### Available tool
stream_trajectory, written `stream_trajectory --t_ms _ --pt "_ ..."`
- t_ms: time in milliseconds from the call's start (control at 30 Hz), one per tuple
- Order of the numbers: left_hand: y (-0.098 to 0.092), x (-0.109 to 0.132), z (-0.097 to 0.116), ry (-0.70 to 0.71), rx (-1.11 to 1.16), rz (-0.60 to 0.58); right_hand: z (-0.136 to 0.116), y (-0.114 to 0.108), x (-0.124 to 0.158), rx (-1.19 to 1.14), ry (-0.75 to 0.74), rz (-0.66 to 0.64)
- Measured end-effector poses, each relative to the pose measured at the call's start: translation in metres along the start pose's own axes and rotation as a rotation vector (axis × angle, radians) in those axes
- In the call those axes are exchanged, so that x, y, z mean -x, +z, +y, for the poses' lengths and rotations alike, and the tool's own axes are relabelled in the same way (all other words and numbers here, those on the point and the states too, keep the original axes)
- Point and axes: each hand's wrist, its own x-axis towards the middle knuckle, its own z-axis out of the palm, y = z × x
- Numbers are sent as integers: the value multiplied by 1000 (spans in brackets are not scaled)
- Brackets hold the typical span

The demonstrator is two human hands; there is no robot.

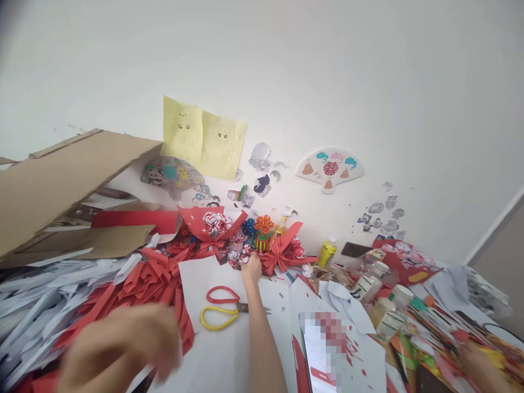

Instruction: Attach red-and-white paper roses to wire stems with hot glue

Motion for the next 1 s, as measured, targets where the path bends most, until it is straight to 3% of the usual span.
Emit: stream_trajectory --t_ms 33,100,267,400,500,733,800,833,900,1000 --pt "7 -9 1 97 289 49 1 -1 1 -20 7 9" --pt "26 -39 -5 -4 510 63 3 -2 2 -74 25 10" --pt "89 -119 -65 -264 183 -36 12 4 4 -323 70 -15" --pt "134 -151 -109 -422 3 -26 20 3 6 -554 46 -13" --pt "155 -168 -127 -439 -82 -96 27 0 6 -656 39 5" --pt "183 -194 -158 -481 -366 -217 35 10 3 -744 131 109" --pt "193 -193 -161 -470 -443 -269 31 -20 3 -765 131 155" --pt "198 -192 -162 -461 -477 -293 29 -49 3 -777 114 182" --pt "206 -189 -163 -449 -537 -329 29 -133 2 -805 66 273" --pt "213 -185 -164 -446 -598 -360 42 -290 -6 -851 -13 447"
